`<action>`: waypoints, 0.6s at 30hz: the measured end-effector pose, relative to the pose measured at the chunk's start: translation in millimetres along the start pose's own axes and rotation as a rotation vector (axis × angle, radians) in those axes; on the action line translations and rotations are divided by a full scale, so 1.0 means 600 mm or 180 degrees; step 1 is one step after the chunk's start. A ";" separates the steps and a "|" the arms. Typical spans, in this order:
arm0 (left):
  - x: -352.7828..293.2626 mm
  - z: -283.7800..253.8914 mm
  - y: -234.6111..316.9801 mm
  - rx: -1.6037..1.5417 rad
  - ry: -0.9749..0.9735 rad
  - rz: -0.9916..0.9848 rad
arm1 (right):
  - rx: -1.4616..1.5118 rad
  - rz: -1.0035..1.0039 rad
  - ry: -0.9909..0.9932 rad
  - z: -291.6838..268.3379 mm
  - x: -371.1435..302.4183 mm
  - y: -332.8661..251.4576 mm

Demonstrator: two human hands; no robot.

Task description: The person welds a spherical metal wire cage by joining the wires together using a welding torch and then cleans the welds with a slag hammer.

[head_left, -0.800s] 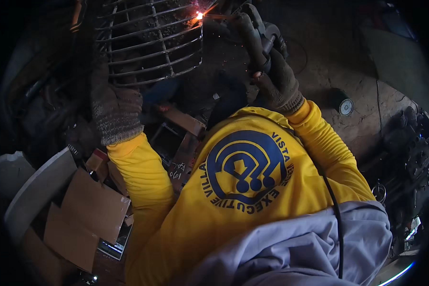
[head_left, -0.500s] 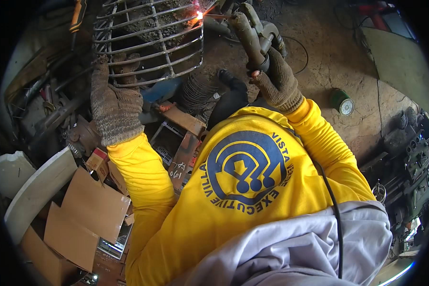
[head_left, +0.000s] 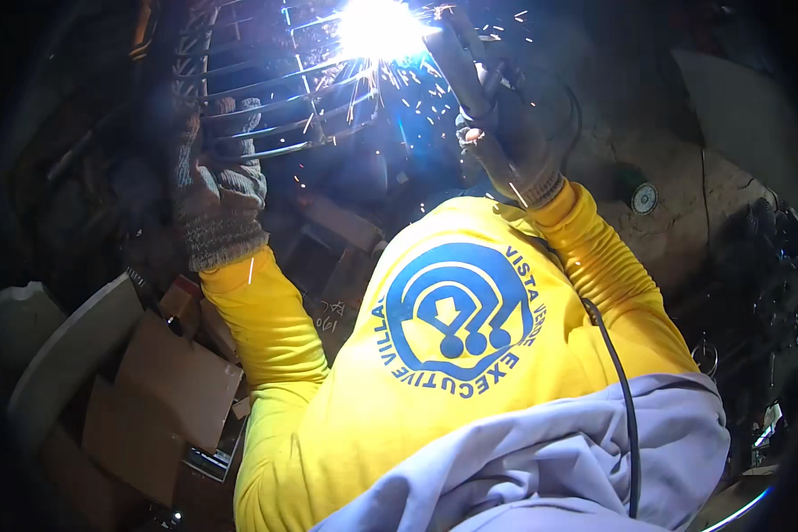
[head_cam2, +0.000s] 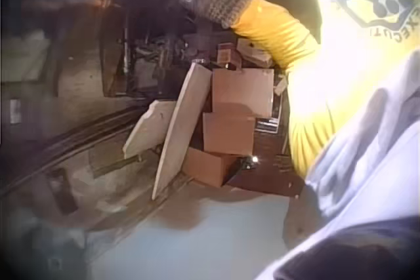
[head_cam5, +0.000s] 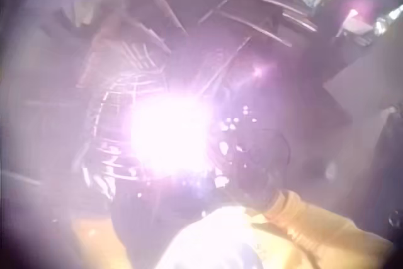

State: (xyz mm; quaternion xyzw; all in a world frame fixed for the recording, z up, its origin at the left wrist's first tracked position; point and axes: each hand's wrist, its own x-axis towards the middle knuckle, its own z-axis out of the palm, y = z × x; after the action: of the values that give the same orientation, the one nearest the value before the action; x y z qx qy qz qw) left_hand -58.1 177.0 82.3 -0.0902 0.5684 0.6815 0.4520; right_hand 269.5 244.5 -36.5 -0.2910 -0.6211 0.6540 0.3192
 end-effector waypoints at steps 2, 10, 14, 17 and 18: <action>0.000 -0.010 -0.009 -0.0051 -0.0430 0.0217 | -0.0778 -0.0261 0.0059 -0.001 0.001 -0.014; 0.000 -0.024 -0.029 -0.0257 -0.1286 0.0598 | 0.0475 0.0415 0.0621 -0.003 -0.035 0.020; 0.021 -0.041 -0.028 -0.0448 -0.1281 0.0419 | -0.0693 -0.0199 0.0692 -0.016 -0.025 0.003; 0.025 -0.040 -0.034 -0.0420 -0.0855 0.0293 | -0.1169 -0.0376 0.0638 -0.030 -0.029 0.007; 0.028 -0.038 -0.036 -0.0480 -0.0886 0.0215 | -0.1425 -0.0548 0.0616 -0.034 -0.032 0.015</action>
State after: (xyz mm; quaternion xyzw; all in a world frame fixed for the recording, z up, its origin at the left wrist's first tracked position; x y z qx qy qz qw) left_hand -61.2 164.9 48.9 -0.0093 0.4502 0.7430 0.4952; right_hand 297.1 242.1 -46.7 -0.3617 -0.7394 0.4397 0.3593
